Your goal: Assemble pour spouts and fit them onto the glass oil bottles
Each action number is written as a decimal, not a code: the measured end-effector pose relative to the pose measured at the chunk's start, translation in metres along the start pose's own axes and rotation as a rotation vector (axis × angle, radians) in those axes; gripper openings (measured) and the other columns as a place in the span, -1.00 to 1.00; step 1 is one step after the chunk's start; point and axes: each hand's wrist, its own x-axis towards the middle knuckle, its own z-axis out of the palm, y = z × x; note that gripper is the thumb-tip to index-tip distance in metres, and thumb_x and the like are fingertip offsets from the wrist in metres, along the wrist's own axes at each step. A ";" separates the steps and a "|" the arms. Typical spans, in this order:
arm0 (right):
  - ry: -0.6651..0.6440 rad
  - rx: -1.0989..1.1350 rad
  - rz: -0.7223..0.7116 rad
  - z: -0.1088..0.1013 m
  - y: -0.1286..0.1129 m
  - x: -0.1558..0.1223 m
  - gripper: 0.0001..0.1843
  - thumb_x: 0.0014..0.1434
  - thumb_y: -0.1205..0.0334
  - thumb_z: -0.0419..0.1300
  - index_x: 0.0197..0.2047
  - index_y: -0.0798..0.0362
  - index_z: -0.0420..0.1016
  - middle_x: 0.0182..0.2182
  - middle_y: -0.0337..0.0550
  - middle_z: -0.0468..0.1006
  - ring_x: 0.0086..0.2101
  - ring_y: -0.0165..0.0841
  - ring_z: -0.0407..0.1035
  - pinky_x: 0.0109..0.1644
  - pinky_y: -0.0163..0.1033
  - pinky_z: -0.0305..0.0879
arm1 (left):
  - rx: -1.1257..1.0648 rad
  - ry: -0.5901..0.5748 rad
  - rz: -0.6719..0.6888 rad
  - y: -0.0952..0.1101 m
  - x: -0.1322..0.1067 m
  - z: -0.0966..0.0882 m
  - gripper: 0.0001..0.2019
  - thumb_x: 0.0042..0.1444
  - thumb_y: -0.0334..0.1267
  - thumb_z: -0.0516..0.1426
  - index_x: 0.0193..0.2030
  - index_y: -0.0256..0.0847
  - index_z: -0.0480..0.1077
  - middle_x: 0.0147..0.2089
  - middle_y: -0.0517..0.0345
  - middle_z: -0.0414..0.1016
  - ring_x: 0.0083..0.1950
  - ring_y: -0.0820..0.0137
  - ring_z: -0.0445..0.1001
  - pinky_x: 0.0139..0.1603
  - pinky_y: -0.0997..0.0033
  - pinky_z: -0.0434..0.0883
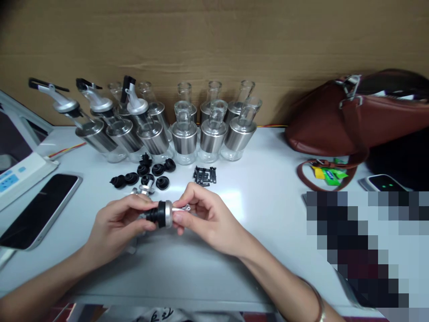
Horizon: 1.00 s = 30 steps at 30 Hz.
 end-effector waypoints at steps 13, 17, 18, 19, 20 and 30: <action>0.001 -0.020 0.022 0.005 0.002 -0.001 -0.74 0.18 0.13 0.26 -0.38 0.07 0.28 -0.50 -0.26 0.44 -0.51 -0.50 0.38 -0.40 -0.36 0.32 | 0.096 -0.056 0.128 0.002 -0.001 0.000 -0.91 0.07 -0.28 0.27 -0.27 -0.19 0.51 -0.44 0.15 0.55 -0.45 0.46 0.45 -0.41 0.50 0.39; 0.062 -0.058 -0.004 0.009 -0.002 -0.001 -0.79 0.18 0.12 0.25 -0.33 0.05 0.35 -0.47 -0.25 0.45 -0.51 -0.48 0.36 -0.38 -0.33 0.31 | 0.084 0.055 0.073 0.004 -0.005 0.002 -0.87 0.03 -0.23 0.30 -0.28 -0.18 0.50 -0.45 0.17 0.53 -0.45 0.45 0.44 -0.42 0.49 0.37; 0.086 -0.127 -0.023 0.010 -0.003 -0.001 -0.82 0.19 0.12 0.24 -0.31 0.04 0.40 -0.44 -0.23 0.46 -0.47 -0.46 0.37 -0.35 -0.32 0.31 | 0.087 0.081 0.063 0.004 -0.006 0.003 -0.86 0.02 -0.21 0.30 -0.29 -0.18 0.49 -0.46 0.18 0.51 -0.46 0.45 0.43 -0.42 0.49 0.36; 0.120 -0.230 -0.048 0.010 -0.004 -0.001 -0.85 0.20 0.14 0.22 -0.29 0.04 0.45 -0.41 -0.20 0.46 -0.41 -0.43 0.37 -0.31 -0.30 0.30 | 0.092 0.096 0.055 0.003 -0.006 0.004 -0.84 0.03 -0.19 0.30 -0.29 -0.18 0.48 -0.47 0.19 0.49 -0.46 0.46 0.42 -0.42 0.48 0.35; 0.165 -0.351 -0.078 0.010 -0.005 0.000 -0.87 0.21 0.16 0.21 -0.29 0.03 0.50 -0.38 -0.18 0.44 -0.36 -0.40 0.36 -0.29 -0.30 0.28 | 0.097 0.095 0.049 0.002 -0.007 0.004 -0.84 0.03 -0.18 0.29 -0.29 -0.18 0.47 -0.47 0.19 0.47 -0.45 0.46 0.41 -0.41 0.48 0.35; -0.001 -0.336 0.201 0.014 -0.003 -0.002 -0.62 0.18 0.03 0.17 -0.04 0.10 0.35 -0.52 -0.28 0.39 -0.50 -0.44 0.30 -0.41 -0.33 0.21 | 0.151 -0.048 0.108 -0.005 -0.006 0.002 -0.83 0.13 -0.24 0.22 -0.13 -0.08 0.38 -0.23 0.16 0.32 -0.23 0.43 0.32 -0.25 0.53 0.34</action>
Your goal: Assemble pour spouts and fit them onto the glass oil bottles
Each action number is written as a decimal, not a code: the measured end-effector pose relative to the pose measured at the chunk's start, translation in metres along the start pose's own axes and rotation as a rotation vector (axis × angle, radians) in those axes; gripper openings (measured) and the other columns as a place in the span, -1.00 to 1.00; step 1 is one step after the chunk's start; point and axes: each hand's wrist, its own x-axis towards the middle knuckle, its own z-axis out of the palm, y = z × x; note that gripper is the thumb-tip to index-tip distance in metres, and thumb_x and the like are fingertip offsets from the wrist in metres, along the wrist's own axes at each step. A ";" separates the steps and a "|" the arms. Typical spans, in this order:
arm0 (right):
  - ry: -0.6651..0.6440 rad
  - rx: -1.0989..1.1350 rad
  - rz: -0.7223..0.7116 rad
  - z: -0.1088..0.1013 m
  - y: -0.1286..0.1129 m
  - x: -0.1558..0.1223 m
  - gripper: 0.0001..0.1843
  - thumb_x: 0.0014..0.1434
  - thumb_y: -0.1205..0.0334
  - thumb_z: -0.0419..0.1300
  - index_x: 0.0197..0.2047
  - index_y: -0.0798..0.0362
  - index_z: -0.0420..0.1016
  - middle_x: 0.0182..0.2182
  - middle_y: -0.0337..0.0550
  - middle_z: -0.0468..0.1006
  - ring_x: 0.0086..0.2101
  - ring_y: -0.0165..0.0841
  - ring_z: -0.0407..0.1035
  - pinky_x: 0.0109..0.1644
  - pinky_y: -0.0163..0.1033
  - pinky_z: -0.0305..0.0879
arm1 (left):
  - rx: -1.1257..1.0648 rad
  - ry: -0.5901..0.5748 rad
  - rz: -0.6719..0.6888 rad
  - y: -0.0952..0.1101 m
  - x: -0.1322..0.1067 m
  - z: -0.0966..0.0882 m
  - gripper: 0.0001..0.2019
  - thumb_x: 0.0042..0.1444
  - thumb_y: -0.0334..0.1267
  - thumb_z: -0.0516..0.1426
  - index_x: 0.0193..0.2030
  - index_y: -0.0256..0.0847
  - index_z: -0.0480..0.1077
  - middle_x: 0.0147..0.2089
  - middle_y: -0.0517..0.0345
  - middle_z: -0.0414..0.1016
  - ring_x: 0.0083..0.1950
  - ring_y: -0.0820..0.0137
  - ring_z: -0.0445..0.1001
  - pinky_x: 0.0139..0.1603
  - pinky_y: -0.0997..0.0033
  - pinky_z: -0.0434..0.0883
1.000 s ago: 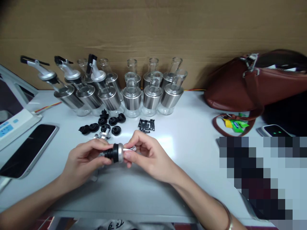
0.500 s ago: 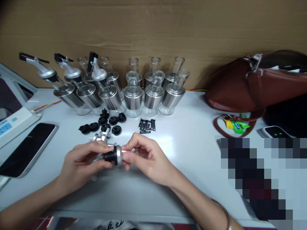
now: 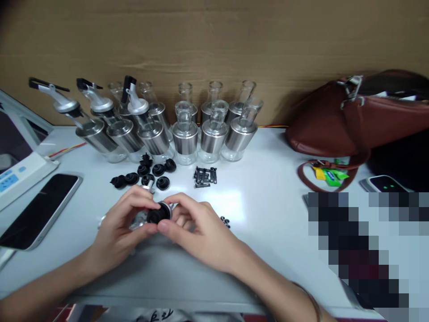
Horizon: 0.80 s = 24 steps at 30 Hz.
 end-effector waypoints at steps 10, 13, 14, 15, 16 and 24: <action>0.030 0.112 0.033 -0.002 0.003 0.001 -0.67 0.13 0.10 0.18 -0.09 0.11 0.38 -0.52 -0.27 0.39 -0.52 -0.44 0.38 -0.37 -0.30 0.31 | -0.290 -0.139 -0.219 0.011 0.002 -0.002 -0.76 0.24 -0.36 0.07 0.01 0.04 0.30 -0.04 0.16 0.21 -0.05 0.47 0.37 -0.03 0.54 0.42; 0.020 0.062 -0.003 -0.001 0.003 0.002 -0.68 0.11 0.16 0.17 -0.08 0.12 0.38 -0.50 -0.25 0.40 -0.51 -0.45 0.33 -0.36 -0.29 0.29 | -0.251 -0.117 -0.228 0.012 0.002 -0.002 -0.73 0.20 -0.42 0.10 -0.02 0.02 0.29 -0.05 0.17 0.23 -0.03 0.48 0.37 -0.04 0.58 0.41; 0.019 0.038 -0.010 -0.001 0.003 0.002 -0.68 0.09 0.18 0.17 -0.08 0.12 0.38 -0.48 -0.23 0.41 -0.50 -0.44 0.32 -0.36 -0.28 0.30 | -0.238 -0.114 -0.225 0.012 0.002 -0.001 -0.72 0.19 -0.43 0.10 -0.02 0.02 0.27 -0.05 0.17 0.24 -0.03 0.48 0.37 -0.05 0.58 0.41; 0.020 0.013 -0.011 -0.001 0.002 0.002 -0.68 0.07 0.20 0.17 -0.09 0.12 0.38 -0.46 -0.21 0.41 -0.49 -0.44 0.32 -0.35 -0.28 0.30 | -0.223 -0.113 -0.218 0.012 0.002 -0.001 -0.70 0.18 -0.44 0.10 -0.02 0.02 0.26 -0.05 0.17 0.24 -0.03 0.47 0.36 -0.06 0.58 0.40; 0.020 -0.007 -0.005 0.000 0.002 0.002 -0.68 0.06 0.22 0.17 -0.09 0.12 0.37 -0.44 -0.20 0.42 -0.48 -0.43 0.32 -0.34 -0.27 0.30 | -0.200 -0.116 -0.205 0.012 0.002 -0.001 -0.69 0.18 -0.45 0.09 -0.01 0.03 0.25 -0.05 0.18 0.24 -0.04 0.47 0.36 -0.06 0.57 0.40; -0.023 0.002 0.028 0.007 0.001 0.000 -0.68 0.03 0.31 0.11 -0.10 0.03 0.22 -0.45 -0.26 0.41 -0.50 -0.44 0.33 -0.36 -0.28 0.30 | 0.030 -0.151 -0.079 0.014 0.001 0.000 -0.54 0.06 -0.52 0.05 0.06 -0.01 0.14 -0.04 0.14 0.21 -0.09 0.40 0.27 -0.12 0.45 0.30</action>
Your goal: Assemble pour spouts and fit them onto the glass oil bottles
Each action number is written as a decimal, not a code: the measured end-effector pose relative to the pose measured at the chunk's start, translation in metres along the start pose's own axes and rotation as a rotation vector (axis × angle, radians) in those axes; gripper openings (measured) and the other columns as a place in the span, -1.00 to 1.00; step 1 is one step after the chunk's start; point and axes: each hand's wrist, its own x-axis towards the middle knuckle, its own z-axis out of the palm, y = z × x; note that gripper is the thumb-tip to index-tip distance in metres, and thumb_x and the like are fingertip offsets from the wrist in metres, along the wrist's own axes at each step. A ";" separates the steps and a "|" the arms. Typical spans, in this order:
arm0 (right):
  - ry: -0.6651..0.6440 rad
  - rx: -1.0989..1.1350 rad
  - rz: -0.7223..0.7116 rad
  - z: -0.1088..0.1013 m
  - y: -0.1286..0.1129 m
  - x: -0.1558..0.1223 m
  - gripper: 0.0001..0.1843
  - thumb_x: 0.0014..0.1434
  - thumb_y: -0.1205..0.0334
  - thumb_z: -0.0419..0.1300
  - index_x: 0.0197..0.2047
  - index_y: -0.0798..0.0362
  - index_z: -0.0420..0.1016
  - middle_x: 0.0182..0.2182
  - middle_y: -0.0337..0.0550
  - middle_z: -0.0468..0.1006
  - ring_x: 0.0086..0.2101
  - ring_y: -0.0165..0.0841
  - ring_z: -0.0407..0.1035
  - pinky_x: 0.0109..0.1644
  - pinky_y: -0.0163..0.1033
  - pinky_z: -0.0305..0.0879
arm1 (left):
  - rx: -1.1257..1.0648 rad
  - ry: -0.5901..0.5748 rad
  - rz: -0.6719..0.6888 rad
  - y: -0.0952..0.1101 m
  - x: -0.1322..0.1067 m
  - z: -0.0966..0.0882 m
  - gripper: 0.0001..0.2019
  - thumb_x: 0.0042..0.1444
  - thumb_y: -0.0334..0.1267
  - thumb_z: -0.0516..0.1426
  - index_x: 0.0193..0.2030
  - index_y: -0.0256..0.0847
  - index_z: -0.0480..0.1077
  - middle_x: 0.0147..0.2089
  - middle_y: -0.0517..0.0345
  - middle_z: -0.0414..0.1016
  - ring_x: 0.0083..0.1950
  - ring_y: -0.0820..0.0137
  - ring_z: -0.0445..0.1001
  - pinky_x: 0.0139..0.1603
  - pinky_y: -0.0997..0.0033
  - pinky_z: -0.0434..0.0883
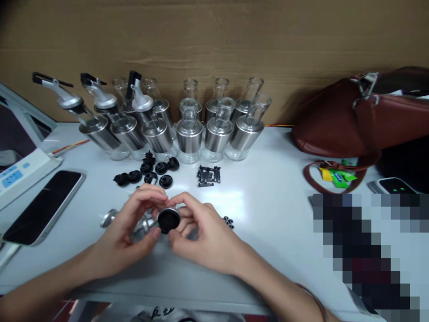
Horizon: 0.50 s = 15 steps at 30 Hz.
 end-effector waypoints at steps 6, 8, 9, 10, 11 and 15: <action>0.002 -0.067 -0.004 0.001 0.002 -0.001 -0.63 0.01 0.34 0.11 -0.06 0.01 0.28 -0.46 -0.28 0.40 -0.49 -0.45 0.32 -0.39 -0.34 0.27 | 0.067 -0.012 0.074 0.001 0.000 -0.002 -0.47 -0.04 -0.56 0.05 0.07 -0.04 0.11 -0.05 0.10 0.17 -0.05 0.34 0.24 -0.04 0.35 0.31; -0.009 -0.072 -0.008 0.001 0.004 -0.001 -0.62 0.00 0.38 0.11 -0.06 0.01 0.29 -0.48 -0.30 0.39 -0.50 -0.47 0.30 -0.41 -0.37 0.25 | 0.062 -0.025 0.069 0.000 0.000 -0.001 -0.45 -0.05 -0.56 0.05 0.08 -0.03 0.10 -0.05 0.10 0.15 -0.06 0.35 0.23 -0.05 0.36 0.32; -0.019 -0.070 -0.008 0.002 0.005 -0.001 -0.63 -0.01 0.40 0.10 -0.08 0.01 0.29 -0.48 -0.31 0.39 -0.50 -0.48 0.29 -0.42 -0.37 0.25 | 0.052 -0.036 0.064 0.000 -0.001 0.000 -0.43 -0.06 -0.56 0.05 0.09 -0.02 0.09 -0.04 0.10 0.14 -0.07 0.35 0.23 -0.07 0.38 0.33; -0.028 -0.068 -0.005 0.002 0.006 -0.002 -0.63 -0.02 0.42 0.10 -0.10 0.00 0.29 -0.48 -0.31 0.38 -0.51 -0.48 0.28 -0.42 -0.37 0.24 | 0.038 -0.047 0.061 0.000 -0.002 0.000 -0.42 -0.07 -0.57 0.04 0.09 -0.01 0.08 -0.04 0.11 0.13 -0.08 0.36 0.23 -0.09 0.39 0.33; -0.037 -0.065 0.001 0.003 0.006 -0.002 -0.64 -0.03 0.43 0.10 -0.12 0.00 0.28 -0.48 -0.32 0.38 -0.51 -0.49 0.27 -0.42 -0.38 0.24 | 0.024 -0.056 0.061 0.000 -0.002 0.001 -0.42 -0.07 -0.57 0.03 0.08 -0.01 0.07 -0.04 0.11 0.12 -0.09 0.37 0.22 -0.11 0.41 0.33; -0.047 -0.063 0.023 0.007 0.008 -0.002 -0.70 -0.06 0.44 0.11 -0.23 -0.01 0.21 -0.55 -0.39 0.30 -0.55 -0.50 0.21 -0.46 -0.38 0.19 | -0.015 -0.066 0.109 -0.001 -0.003 0.003 -0.41 -0.11 -0.60 0.01 0.04 -0.01 0.03 -0.11 0.14 0.09 -0.13 0.39 0.20 -0.20 0.46 0.32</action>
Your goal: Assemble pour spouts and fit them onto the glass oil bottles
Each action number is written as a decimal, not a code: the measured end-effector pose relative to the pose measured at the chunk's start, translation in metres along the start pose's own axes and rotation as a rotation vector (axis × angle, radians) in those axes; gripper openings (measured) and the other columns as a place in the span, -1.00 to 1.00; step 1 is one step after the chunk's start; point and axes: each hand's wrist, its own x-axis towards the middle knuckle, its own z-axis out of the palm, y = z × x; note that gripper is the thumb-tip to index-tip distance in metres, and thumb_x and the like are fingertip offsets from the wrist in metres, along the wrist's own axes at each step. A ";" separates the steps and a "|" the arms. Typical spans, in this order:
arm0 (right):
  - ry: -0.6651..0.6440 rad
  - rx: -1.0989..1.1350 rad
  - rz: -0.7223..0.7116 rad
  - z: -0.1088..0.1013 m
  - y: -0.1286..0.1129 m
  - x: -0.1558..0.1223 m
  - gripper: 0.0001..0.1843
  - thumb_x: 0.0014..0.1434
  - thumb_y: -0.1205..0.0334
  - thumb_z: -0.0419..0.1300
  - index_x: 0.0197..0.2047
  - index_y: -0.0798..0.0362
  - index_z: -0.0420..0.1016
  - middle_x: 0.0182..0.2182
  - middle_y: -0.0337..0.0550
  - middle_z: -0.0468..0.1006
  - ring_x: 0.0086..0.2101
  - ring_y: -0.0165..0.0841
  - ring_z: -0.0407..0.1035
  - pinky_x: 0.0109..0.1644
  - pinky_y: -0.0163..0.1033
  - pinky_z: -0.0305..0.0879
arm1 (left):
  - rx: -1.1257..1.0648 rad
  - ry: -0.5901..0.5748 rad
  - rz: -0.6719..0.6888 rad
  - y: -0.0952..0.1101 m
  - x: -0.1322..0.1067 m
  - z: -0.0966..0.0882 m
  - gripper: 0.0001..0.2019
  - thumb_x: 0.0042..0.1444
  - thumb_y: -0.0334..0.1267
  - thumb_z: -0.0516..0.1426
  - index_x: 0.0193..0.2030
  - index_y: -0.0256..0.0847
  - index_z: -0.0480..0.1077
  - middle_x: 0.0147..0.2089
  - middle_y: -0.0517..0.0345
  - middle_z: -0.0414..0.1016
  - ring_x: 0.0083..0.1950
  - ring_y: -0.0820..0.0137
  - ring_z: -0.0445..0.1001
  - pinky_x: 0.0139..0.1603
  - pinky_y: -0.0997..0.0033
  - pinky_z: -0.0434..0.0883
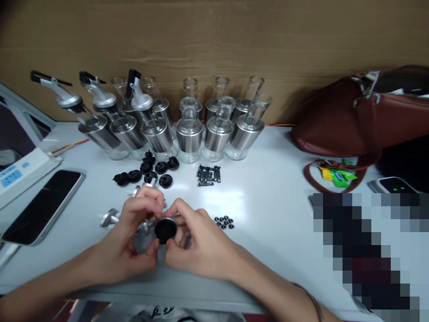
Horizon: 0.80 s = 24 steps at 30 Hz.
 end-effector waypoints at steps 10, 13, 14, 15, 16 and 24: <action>0.056 -0.078 -0.036 0.001 -0.001 -0.002 -0.74 -0.11 0.45 0.09 -0.32 -0.03 0.21 -0.60 -0.43 0.24 -0.59 -0.52 0.13 -0.53 -0.41 0.10 | 0.034 0.044 0.107 0.000 0.001 0.000 -0.45 -0.14 -0.66 0.02 -0.05 -0.04 0.04 -0.24 0.19 0.09 -0.18 0.39 0.15 -0.27 0.49 0.27; 0.061 -0.076 -0.056 0.002 0.001 -0.003 -0.71 -0.11 0.46 0.10 -0.28 -0.03 0.24 -0.58 -0.42 0.27 -0.58 -0.52 0.14 -0.54 -0.42 0.10 | 0.035 0.055 0.131 -0.001 0.000 0.001 -0.43 -0.15 -0.66 0.03 -0.04 -0.04 0.04 -0.24 0.20 0.07 -0.19 0.41 0.16 -0.30 0.51 0.25; 0.062 -0.077 -0.062 0.003 0.002 -0.003 -0.70 -0.11 0.46 0.10 -0.28 -0.03 0.24 -0.58 -0.42 0.28 -0.58 -0.52 0.14 -0.54 -0.43 0.10 | 0.035 0.061 0.141 -0.002 0.000 0.001 -0.44 -0.15 -0.66 0.03 -0.04 -0.04 0.03 -0.25 0.21 0.07 -0.20 0.41 0.16 -0.31 0.52 0.25; 0.062 -0.079 -0.070 0.003 0.003 -0.003 -0.70 -0.10 0.46 0.10 -0.27 -0.03 0.24 -0.57 -0.41 0.29 -0.58 -0.52 0.15 -0.54 -0.43 0.11 | 0.035 0.065 0.149 -0.002 0.001 0.001 -0.44 -0.14 -0.66 0.02 -0.05 -0.04 0.03 -0.25 0.21 0.07 -0.20 0.42 0.16 -0.32 0.52 0.25; 0.061 -0.081 -0.078 0.003 0.003 -0.003 -0.70 -0.10 0.47 0.11 -0.27 -0.03 0.24 -0.57 -0.41 0.30 -0.57 -0.52 0.15 -0.53 -0.43 0.12 | 0.040 0.070 0.160 -0.002 0.001 0.001 -0.45 -0.14 -0.65 0.02 -0.05 -0.05 0.03 -0.26 0.21 0.08 -0.21 0.42 0.16 -0.33 0.52 0.25; 0.107 -0.214 -0.261 -0.011 0.000 -0.001 -0.69 0.07 0.36 0.24 -0.08 -0.01 0.37 -0.35 -0.26 0.51 -0.46 -0.47 0.33 -0.41 -0.39 0.31 | 0.179 0.250 0.253 -0.012 0.001 0.003 -0.52 -0.05 -0.56 0.13 -0.02 -0.10 0.09 -0.23 0.18 0.14 -0.23 0.41 0.28 -0.33 0.45 0.40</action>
